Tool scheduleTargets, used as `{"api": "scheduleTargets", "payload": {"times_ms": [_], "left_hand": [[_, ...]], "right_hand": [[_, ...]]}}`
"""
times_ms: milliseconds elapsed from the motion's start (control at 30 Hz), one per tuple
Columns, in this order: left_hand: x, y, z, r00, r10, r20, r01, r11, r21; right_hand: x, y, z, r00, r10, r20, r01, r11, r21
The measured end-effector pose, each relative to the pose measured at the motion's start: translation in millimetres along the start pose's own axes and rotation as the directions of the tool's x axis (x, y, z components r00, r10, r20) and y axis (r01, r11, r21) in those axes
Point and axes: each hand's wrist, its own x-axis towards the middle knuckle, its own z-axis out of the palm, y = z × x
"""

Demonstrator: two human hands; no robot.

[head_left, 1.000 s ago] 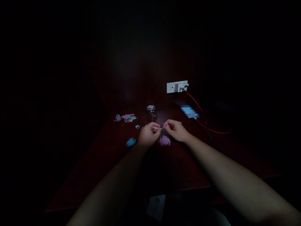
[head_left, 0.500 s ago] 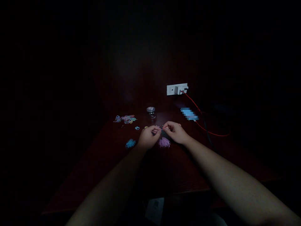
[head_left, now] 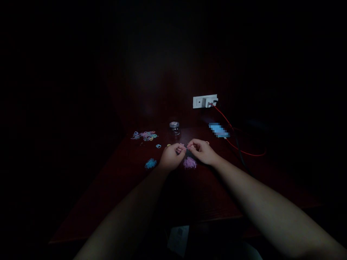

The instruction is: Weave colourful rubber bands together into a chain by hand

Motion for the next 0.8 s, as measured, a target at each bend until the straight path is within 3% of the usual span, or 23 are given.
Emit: {"api": "scheduleTargets", "payload": {"times_ms": [267, 800], "left_hand": [[-0.7, 0.2, -0.6, 1.000, -0.006, -0.007, 0.006, 1.000, 0.003], [-0.1, -4.5, 1.0, 1.000, 0.008, -0.018, -0.009, 1.000, -0.010]], "right_hand": [[0.6, 1.3, -1.6, 0.999, -0.031, -0.015, 0.030, 0.995, -0.094], [0.1, -0.8, -3.0, 0.999, -0.034, -0.037, 0.030, 0.994, -0.106]]}}
